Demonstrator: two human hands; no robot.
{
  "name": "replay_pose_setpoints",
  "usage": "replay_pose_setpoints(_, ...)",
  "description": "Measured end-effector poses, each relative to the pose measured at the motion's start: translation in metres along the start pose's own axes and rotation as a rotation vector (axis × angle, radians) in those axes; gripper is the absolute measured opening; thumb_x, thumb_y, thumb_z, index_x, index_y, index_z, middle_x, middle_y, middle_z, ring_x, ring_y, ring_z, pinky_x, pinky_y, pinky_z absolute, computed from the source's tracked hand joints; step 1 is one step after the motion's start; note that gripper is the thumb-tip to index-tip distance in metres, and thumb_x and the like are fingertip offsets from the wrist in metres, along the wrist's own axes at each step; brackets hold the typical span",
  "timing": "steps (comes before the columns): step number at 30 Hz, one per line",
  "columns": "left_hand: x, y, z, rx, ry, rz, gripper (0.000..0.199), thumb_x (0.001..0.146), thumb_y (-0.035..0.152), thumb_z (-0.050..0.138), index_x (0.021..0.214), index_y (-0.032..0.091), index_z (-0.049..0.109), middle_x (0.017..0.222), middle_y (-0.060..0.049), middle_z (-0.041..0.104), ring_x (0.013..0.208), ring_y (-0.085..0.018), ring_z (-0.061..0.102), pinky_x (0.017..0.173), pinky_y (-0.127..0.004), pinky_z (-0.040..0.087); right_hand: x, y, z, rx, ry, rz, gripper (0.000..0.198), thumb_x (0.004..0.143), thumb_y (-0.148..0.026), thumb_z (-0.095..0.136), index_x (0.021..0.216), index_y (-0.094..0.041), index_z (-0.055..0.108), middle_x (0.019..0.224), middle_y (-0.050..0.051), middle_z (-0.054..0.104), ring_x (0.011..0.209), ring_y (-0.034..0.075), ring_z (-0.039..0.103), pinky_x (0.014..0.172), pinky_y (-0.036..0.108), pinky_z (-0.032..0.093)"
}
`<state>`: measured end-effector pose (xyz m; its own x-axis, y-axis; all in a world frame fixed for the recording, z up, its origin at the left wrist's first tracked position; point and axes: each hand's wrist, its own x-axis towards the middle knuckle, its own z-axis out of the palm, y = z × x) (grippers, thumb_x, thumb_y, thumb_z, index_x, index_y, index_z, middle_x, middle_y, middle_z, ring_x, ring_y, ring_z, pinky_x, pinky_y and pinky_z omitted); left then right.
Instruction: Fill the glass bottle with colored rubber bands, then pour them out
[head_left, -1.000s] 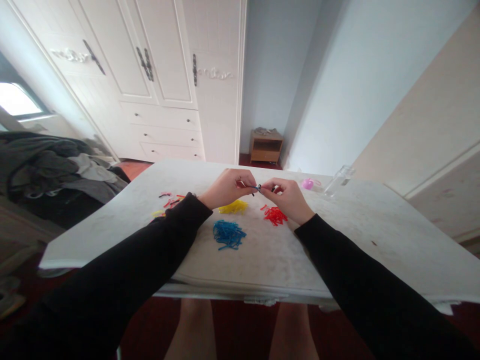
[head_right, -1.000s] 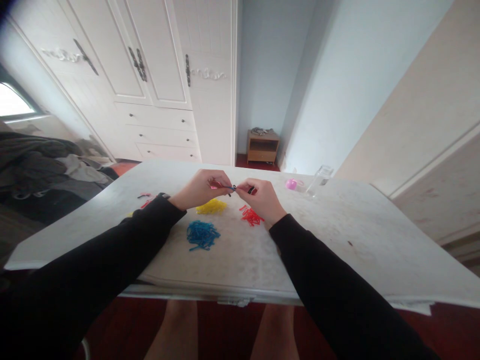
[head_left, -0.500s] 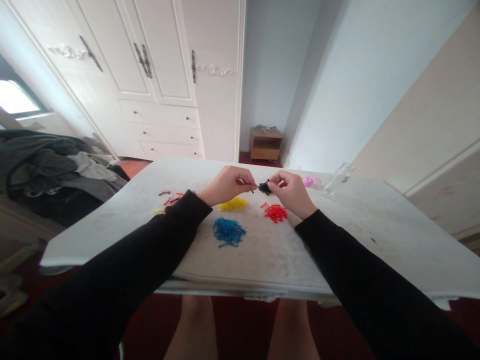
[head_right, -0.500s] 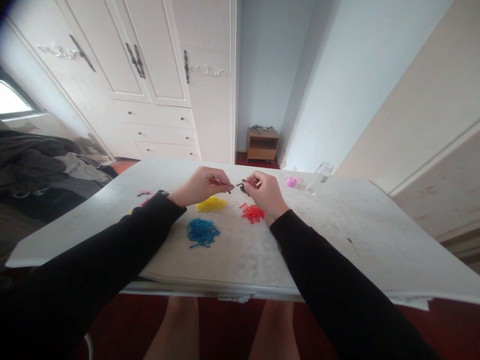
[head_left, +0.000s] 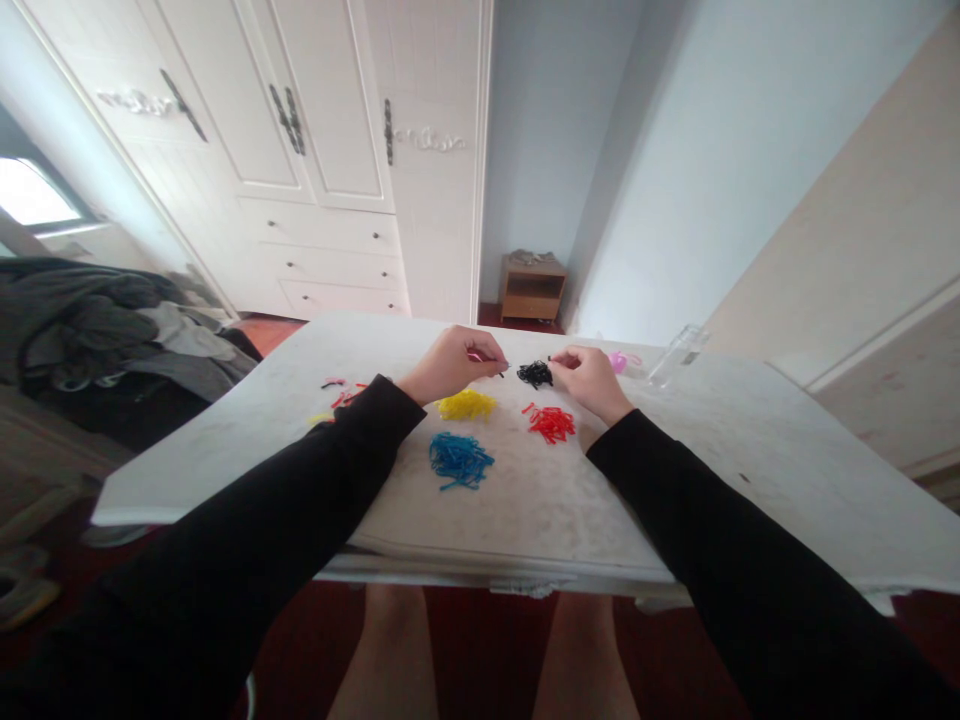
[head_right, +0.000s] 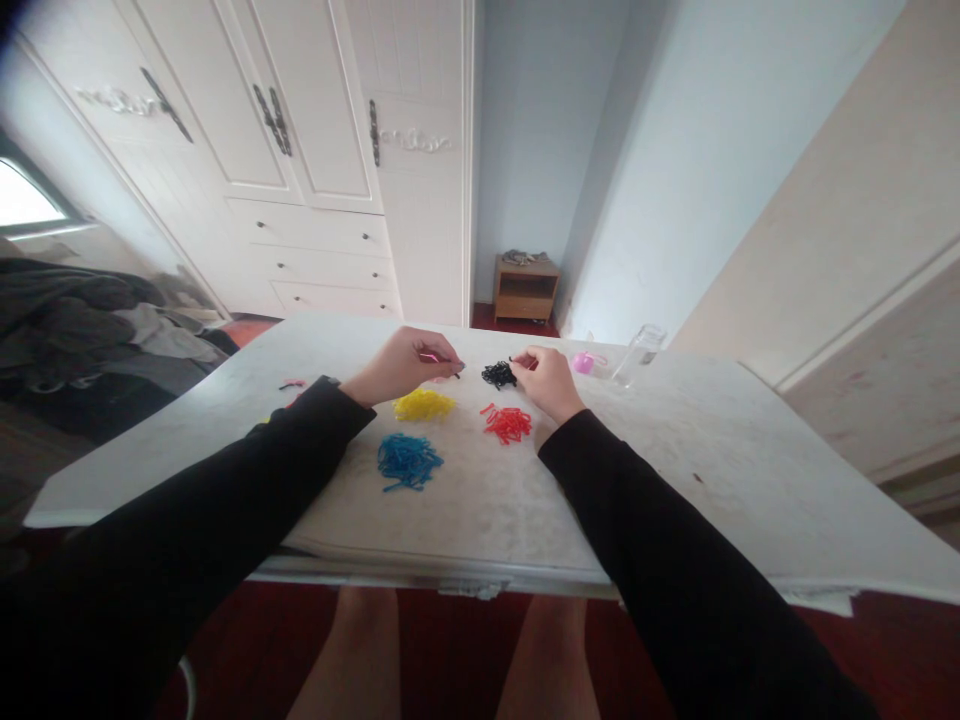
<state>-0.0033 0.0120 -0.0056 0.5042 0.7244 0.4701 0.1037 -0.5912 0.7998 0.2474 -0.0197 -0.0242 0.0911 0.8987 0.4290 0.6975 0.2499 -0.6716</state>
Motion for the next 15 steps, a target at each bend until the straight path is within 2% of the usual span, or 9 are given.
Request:
replay_pose_setpoints(6,-0.0007,0.0015,0.0014,0.009,-0.008,-0.011,0.014,0.077,0.025,0.083,0.075,0.013,0.076,0.070,-0.006,0.075,0.064,-0.012,0.069,0.060,-0.022,0.055,0.0011,0.0011,-0.0007,-0.005,0.019,-0.006,0.012,0.080,-0.025,0.070,0.077,-0.016,0.077,0.073,0.007,0.076,0.067,0.019,0.064,0.067,0.031,0.048)
replay_pose_setpoints(15,-0.0012,0.0024,0.0012,0.018,-0.014,0.002,0.017,0.078,0.028,0.083,0.074,0.013,0.076,0.070,-0.006,0.075,0.064,-0.013,0.069,0.060,-0.022,0.055,0.0028,0.0036,-0.0063,-0.104,0.033,0.003,0.010,0.076,-0.023,0.071,0.070,-0.017,0.073,0.068,0.005,0.072,0.064,0.017,0.061,0.063,0.030,0.043)
